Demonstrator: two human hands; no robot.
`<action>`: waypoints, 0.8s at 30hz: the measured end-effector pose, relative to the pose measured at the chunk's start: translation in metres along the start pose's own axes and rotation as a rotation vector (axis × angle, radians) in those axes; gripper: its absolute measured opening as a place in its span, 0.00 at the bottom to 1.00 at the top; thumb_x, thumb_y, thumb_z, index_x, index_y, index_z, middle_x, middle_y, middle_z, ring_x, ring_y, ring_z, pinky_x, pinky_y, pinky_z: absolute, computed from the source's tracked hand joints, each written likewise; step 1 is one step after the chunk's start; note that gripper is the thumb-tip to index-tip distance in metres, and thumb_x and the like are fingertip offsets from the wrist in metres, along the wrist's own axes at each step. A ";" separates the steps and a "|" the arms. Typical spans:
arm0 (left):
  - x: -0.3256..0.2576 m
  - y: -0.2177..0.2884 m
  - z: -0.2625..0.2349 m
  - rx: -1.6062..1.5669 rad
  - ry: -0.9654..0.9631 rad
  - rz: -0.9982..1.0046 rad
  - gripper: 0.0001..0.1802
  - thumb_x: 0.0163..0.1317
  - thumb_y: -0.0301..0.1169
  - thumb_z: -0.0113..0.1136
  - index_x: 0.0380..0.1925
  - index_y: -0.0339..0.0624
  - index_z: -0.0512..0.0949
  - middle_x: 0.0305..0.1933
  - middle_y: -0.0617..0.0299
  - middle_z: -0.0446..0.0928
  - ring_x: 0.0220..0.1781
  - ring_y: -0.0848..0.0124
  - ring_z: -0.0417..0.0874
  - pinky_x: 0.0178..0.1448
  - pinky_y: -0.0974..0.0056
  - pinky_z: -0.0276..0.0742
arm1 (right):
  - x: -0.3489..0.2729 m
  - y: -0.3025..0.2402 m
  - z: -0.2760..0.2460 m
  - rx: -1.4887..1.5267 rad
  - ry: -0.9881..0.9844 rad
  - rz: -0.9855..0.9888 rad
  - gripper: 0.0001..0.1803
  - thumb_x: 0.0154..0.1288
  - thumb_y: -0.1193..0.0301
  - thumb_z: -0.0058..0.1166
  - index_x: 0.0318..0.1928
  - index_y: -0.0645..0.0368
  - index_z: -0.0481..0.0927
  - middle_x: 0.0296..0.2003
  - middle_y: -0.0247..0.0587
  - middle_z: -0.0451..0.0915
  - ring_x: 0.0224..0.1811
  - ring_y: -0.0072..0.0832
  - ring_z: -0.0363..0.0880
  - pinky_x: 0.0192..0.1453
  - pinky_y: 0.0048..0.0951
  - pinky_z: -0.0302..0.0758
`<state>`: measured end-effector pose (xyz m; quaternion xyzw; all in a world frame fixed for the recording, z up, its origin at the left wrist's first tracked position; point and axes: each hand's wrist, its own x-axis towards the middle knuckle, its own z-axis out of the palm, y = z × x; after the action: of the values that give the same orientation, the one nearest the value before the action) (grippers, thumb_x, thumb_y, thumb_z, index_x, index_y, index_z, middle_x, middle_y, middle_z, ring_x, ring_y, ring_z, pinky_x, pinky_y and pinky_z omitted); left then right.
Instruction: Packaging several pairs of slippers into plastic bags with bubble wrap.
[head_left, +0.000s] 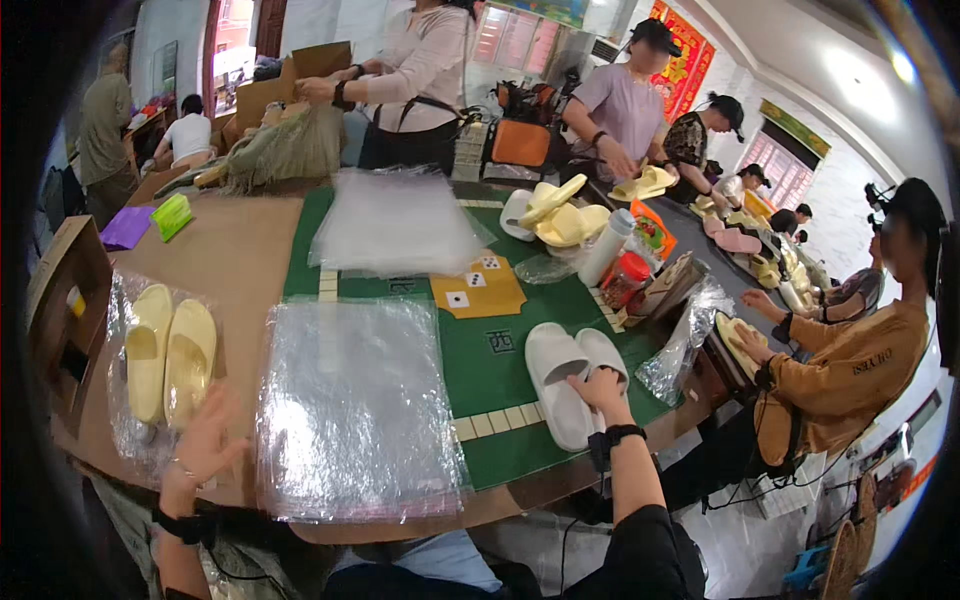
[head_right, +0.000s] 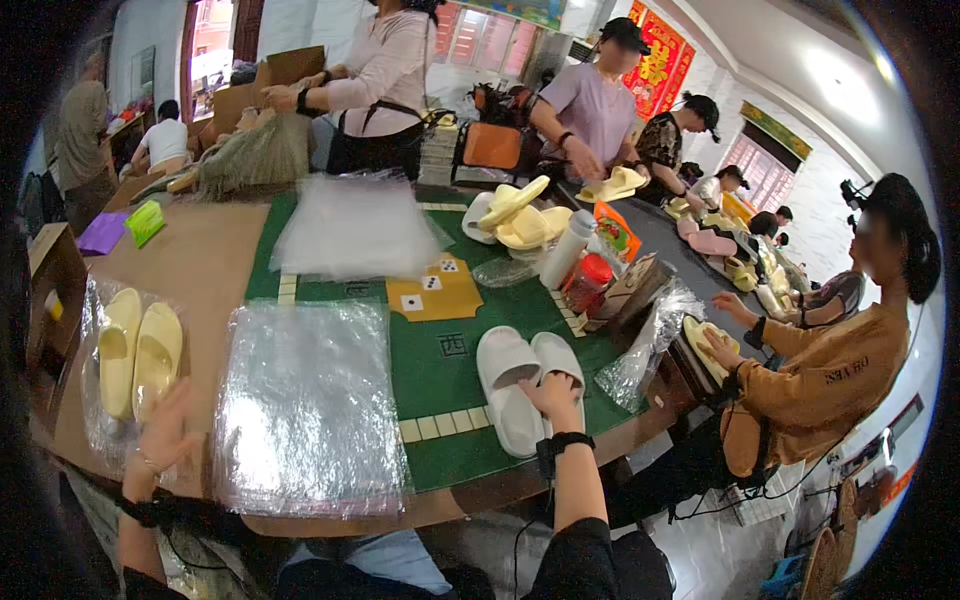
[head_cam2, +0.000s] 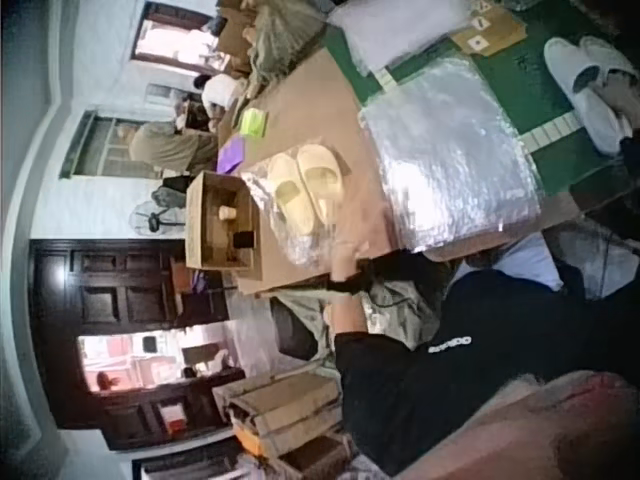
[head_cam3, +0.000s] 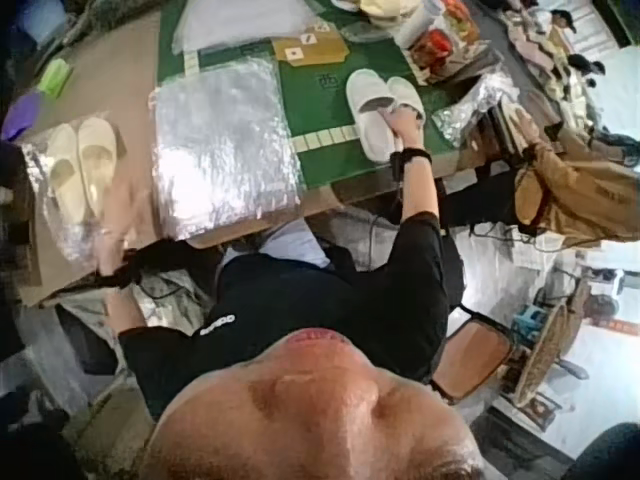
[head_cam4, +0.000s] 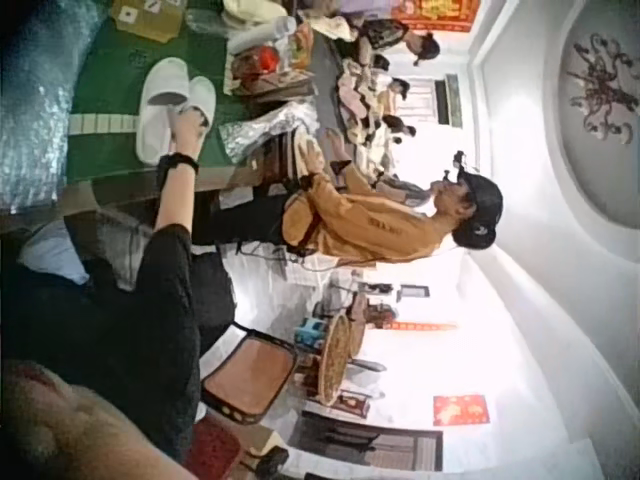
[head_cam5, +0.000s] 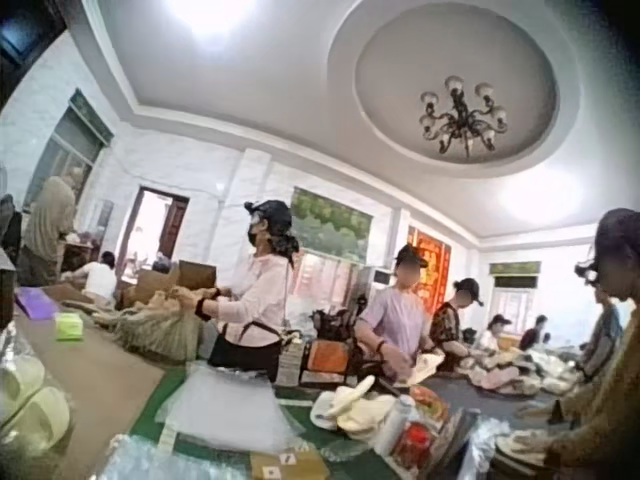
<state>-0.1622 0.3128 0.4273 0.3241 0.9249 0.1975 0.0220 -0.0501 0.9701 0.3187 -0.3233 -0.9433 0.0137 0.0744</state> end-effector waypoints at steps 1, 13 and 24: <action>0.005 0.010 0.016 0.081 -0.133 0.070 0.37 0.56 0.47 0.58 0.64 0.45 0.61 0.67 0.48 0.60 0.71 0.49 0.54 0.73 0.46 0.41 | 0.004 -0.002 0.003 -0.046 0.011 0.053 0.39 0.54 0.44 0.52 0.47 0.73 0.75 0.45 0.63 0.76 0.50 0.56 0.73 0.58 0.47 0.66; 0.005 0.047 0.106 0.159 -0.171 0.362 0.34 0.57 0.58 0.51 0.62 0.61 0.64 0.69 0.56 0.57 0.71 0.53 0.55 0.69 0.39 0.42 | -0.064 -0.016 0.003 -0.108 -0.119 -0.428 0.27 0.66 0.57 0.40 0.24 0.69 0.78 0.24 0.61 0.77 0.30 0.54 0.78 0.35 0.49 0.73; 0.010 0.062 0.096 0.144 -0.090 0.301 0.31 0.56 0.51 0.55 0.60 0.56 0.66 0.66 0.55 0.61 0.64 0.54 0.61 0.64 0.44 0.54 | -0.179 -0.081 -0.057 0.121 0.065 -0.272 0.29 0.59 0.52 0.50 0.15 0.66 0.78 0.15 0.54 0.76 0.18 0.48 0.77 0.26 0.44 0.74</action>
<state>-0.1173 0.3968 0.3638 0.4681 0.8758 0.1169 0.0102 0.0483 0.7953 0.3575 -0.1877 -0.9729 0.0501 0.1256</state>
